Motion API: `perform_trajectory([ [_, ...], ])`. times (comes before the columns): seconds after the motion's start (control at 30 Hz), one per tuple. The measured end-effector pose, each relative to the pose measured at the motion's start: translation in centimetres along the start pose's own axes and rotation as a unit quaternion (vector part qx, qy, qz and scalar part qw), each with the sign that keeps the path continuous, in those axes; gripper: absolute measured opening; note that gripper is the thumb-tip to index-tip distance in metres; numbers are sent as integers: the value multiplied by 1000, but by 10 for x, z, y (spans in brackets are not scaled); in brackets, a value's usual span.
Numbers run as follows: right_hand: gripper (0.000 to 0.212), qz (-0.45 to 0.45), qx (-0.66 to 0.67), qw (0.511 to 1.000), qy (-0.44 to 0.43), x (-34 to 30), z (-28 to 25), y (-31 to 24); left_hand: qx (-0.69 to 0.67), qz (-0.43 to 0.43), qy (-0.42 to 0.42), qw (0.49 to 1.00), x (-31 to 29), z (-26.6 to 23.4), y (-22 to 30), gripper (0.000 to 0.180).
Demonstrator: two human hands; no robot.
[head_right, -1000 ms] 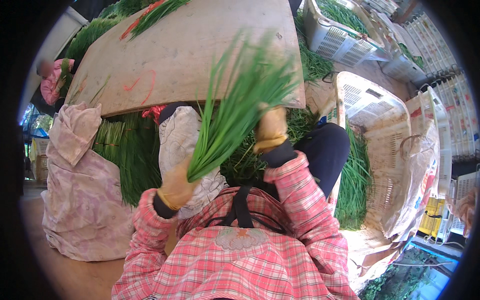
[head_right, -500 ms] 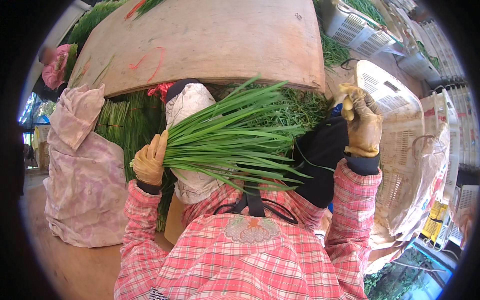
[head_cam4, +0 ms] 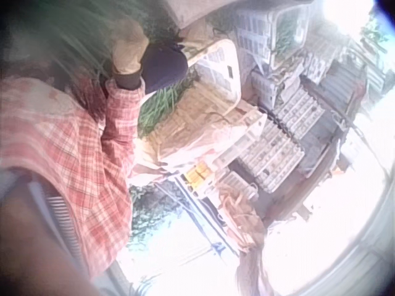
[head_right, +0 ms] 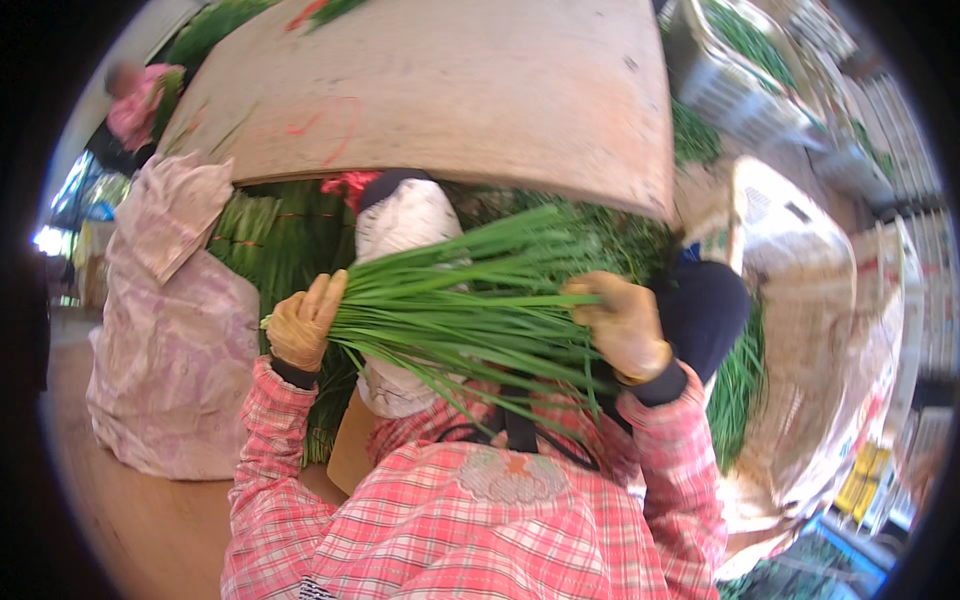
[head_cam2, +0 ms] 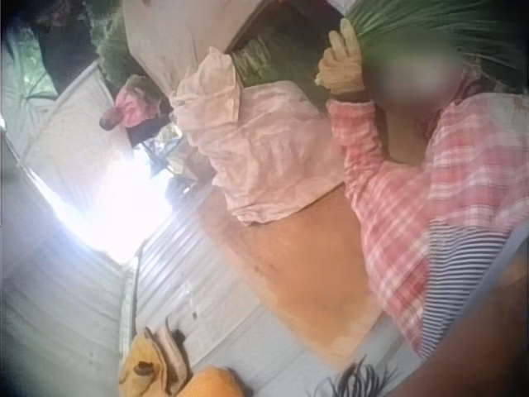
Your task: The person cleans and bundles chives by hand, stripping away debris from the stems and tying them with red string before placing the bundle into a plastic crate.
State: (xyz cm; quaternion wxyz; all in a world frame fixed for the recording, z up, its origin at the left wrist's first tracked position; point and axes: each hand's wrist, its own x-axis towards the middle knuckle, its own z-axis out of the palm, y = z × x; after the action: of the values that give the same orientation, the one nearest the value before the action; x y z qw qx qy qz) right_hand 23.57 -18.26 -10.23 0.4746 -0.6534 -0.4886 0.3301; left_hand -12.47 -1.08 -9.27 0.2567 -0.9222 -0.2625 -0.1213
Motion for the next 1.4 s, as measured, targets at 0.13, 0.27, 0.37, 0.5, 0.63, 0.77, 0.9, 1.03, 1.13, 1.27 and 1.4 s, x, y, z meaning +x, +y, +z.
perform_trajectory([
  [0.13,23,8,191,978,78,21,-49,-3,52,26,34,998,11,-9,-26,58],
  [0.27,22,-19,-39,998,35,67,-48,0,9,-82,17,996,43,-30,-64,57],
  [0.37,25,-113,-216,970,13,118,-20,5,-183,-160,145,959,81,-13,-118,57],
  [0.5,28,-198,-295,934,-38,184,57,-30,-479,-230,96,842,156,-18,-175,35],
  [0.63,38,-256,-376,883,-113,239,147,-58,-654,-224,23,722,211,-8,-207,28],
  [0.77,45,-372,-422,825,-58,281,218,-51,-668,-250,-12,701,219,83,-203,21],
  [0.9,36,-367,-449,809,-96,284,227,-50,-407,-293,-31,865,162,211,-173,32],
  [1.03,21,-328,-397,849,-118,290,198,-16,-511,-312,-173,782,172,181,-157,39],
  [1.13,16,-341,-349,865,-118,290,190,-24,-439,-298,-208,821,166,179,-157,48],
  [1.27,15,-250,-355,900,-25,292,198,-24,-384,-259,-196,864,172,164,-154,61],
  [1.4,16,-189,-405,894,-34,293,202,-35,-575,-262,-256,731,169,172,-174,76],
])
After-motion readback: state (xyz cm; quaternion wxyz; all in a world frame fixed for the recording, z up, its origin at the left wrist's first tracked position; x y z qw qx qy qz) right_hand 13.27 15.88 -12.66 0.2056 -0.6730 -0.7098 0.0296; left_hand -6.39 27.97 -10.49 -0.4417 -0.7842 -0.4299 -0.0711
